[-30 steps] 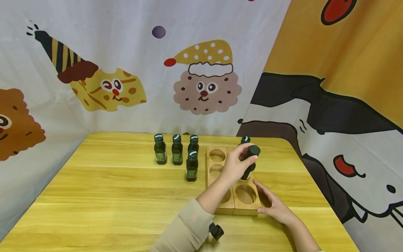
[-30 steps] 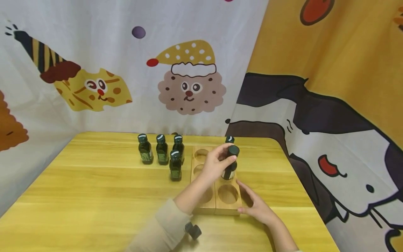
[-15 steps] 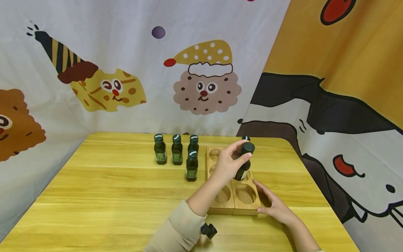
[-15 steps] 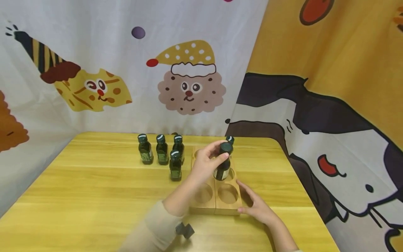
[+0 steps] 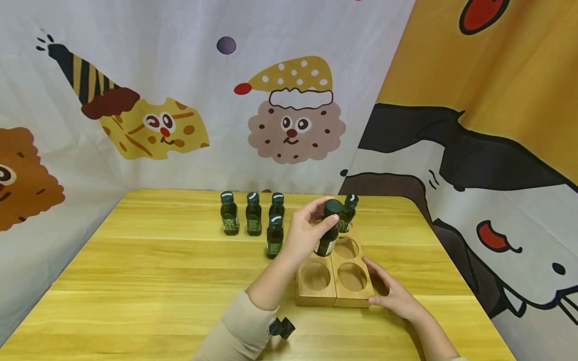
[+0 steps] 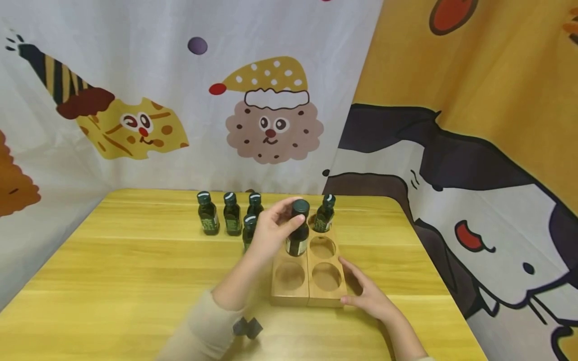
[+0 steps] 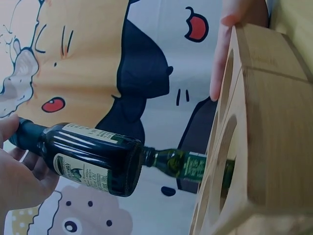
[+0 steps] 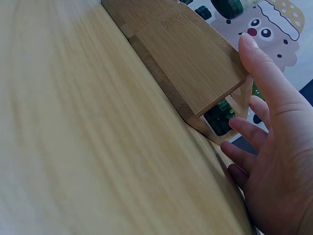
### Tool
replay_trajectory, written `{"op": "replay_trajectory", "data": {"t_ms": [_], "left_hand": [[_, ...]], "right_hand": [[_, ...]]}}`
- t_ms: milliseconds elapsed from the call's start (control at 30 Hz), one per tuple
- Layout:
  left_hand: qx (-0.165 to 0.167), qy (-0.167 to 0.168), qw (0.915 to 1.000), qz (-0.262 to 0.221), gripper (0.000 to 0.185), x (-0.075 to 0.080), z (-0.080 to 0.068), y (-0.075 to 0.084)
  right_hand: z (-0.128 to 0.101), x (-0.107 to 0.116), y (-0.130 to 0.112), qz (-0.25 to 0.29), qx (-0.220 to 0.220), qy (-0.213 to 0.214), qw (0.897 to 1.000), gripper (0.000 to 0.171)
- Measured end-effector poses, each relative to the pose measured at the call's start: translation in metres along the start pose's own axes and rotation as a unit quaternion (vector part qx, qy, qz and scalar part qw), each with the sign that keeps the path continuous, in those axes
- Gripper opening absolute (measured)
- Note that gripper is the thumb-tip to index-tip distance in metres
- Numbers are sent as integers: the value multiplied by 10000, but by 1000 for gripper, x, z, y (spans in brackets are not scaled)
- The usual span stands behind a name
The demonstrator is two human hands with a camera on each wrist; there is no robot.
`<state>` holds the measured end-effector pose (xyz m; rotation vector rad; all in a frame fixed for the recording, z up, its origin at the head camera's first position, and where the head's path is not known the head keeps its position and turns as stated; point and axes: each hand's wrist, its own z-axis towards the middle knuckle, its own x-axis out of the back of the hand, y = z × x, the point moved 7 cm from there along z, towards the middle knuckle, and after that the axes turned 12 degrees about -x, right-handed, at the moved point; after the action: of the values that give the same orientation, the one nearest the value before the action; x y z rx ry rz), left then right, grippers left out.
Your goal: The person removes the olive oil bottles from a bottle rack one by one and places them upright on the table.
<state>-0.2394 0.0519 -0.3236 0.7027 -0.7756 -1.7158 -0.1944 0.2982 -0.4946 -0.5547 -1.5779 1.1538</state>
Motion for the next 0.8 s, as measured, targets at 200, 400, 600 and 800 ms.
{"op": "replay_trajectory", "data": {"t_ms": [200,400,600,800], "left_hand": [[-180,92,9996,212,37,18,-2,6],[-235,281,9990,266,36,35,-6,11],[-389,372,9980,342,35,50,-9,19],[-444,426,9971,441,34,65,-12,26]], "right_hand": [[0,0,0,38,-134,-35,9999,89],[0,0,-1,44,-94,-22,9999,89],[0,0,-1,20,-43,-2,10000,89],[-1,0,-4,71,-78,-20,9999,88]]}}
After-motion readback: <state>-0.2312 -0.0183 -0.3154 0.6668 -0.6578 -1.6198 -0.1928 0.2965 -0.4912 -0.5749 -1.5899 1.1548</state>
